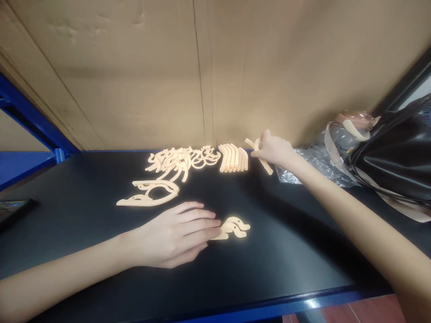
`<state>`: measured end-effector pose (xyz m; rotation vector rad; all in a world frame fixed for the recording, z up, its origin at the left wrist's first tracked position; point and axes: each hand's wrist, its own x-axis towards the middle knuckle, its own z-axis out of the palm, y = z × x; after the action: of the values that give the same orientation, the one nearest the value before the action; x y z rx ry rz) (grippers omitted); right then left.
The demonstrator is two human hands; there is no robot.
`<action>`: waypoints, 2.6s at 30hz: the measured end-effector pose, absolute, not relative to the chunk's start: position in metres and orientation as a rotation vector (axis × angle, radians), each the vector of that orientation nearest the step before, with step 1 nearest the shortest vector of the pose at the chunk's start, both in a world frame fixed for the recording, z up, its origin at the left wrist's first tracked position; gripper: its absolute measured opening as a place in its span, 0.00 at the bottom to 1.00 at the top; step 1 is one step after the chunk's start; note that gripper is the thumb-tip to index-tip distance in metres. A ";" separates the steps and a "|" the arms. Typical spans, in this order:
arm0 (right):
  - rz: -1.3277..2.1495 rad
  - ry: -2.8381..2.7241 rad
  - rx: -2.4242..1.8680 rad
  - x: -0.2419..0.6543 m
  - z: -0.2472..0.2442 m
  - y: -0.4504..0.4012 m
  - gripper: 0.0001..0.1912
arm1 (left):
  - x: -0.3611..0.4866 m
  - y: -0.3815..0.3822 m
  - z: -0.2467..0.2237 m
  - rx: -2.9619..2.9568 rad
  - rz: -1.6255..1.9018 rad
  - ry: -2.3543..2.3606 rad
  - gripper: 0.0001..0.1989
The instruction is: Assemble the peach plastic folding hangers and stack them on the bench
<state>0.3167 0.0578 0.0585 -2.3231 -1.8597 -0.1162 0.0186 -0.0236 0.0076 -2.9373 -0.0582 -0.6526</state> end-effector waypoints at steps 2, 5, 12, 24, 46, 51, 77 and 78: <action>0.017 -2.005 -2.118 0.306 0.059 0.040 0.27 | 0.019 -0.023 0.008 -2.905 -0.687 -0.156 0.12; 0.182 -2.266 -1.837 0.286 0.050 0.008 0.26 | 0.019 -0.018 0.008 -2.806 -0.760 -0.388 0.13; 0.258 -2.558 -1.500 0.255 0.031 -0.033 0.19 | 0.018 -0.008 0.000 -2.720 -0.677 -0.608 0.14; 0.260 -2.566 -1.254 0.266 0.026 -0.013 0.16 | 0.019 -0.005 0.000 -2.694 -0.664 -0.547 0.11; 0.770 -2.339 -1.183 0.262 0.014 0.018 0.11 | 0.018 -0.004 0.002 -2.673 -0.709 -0.664 0.10; 0.755 -2.363 -1.138 0.253 0.013 0.014 0.12 | 0.018 -0.003 0.002 -2.676 -0.767 -0.686 0.08; -0.091 -2.519 -1.198 0.290 -0.002 -0.011 0.11 | 0.017 0.003 0.000 -2.772 -0.680 -0.689 0.11; -0.106 -2.516 -1.207 0.289 -0.003 -0.011 0.11 | 0.017 0.002 0.000 -2.781 -0.680 -0.682 0.11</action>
<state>0.2893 -0.0114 -0.0027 -1.2074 -2.5158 -0.1059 0.0169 0.0023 -0.0003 -2.7811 -0.6816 -0.6799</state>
